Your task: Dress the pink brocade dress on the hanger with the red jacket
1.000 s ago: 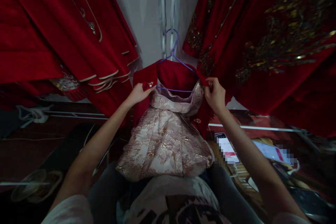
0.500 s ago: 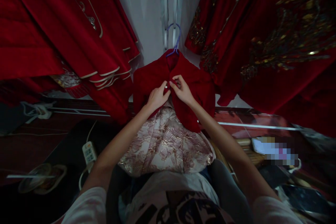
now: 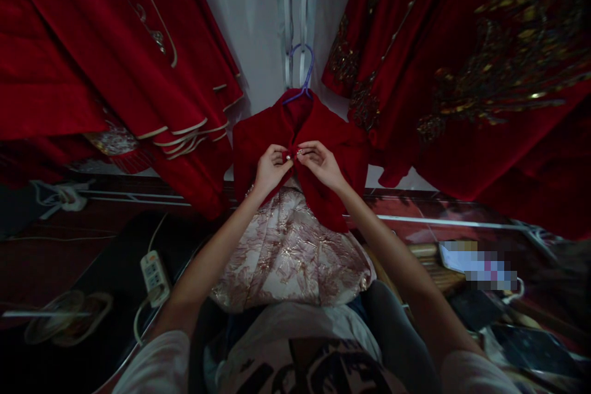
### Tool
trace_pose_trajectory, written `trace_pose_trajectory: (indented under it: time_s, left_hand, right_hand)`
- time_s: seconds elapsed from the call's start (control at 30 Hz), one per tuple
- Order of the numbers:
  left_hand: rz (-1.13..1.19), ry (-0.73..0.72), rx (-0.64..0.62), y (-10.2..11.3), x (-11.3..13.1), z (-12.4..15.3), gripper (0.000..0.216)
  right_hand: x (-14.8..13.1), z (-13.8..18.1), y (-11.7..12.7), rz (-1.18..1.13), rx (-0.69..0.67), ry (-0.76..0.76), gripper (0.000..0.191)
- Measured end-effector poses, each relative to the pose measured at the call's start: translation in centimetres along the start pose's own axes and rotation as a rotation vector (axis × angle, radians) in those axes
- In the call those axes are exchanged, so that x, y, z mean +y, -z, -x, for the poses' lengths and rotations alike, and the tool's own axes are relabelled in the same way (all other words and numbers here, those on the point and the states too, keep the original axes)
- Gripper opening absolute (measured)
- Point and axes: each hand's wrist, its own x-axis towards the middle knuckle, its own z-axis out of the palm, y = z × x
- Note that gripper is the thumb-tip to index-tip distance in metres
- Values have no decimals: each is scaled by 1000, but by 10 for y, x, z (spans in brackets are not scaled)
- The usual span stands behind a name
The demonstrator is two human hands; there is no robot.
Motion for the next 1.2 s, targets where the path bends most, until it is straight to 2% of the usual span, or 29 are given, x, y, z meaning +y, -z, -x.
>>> trace_pose_trajectory:
  time_s: [0.13,0.33,0.47,0.7,0.9,1.03,1.2]
  left_hand:
    - [-172,-186,-119,6,9,2,16]
    - [-228,-167,-189,6,11,4,14]
    - [-288,-211,-225,6,16,3,12]
    - [-358,-285,-248,8,27,0,9]
    - [-464,-334,-247,6,31,1,12]
    - [-502,-328,-220,4,31,1,11]
    - [-504,-322,-194,1,31,0,10]
  right_hand:
    - [-2,2,1,25,1,7,33]
    - [0,2,4,30,-6,36,28]
    - [3,0,4,56,28,41,28]
    - [3,2,-3,82,98,49,23]
    - [1,10,-9,216,213,105,24]
    - [-3,10,-2,213,153,97,27]
    - [-1,7,10,103,80,34,29]
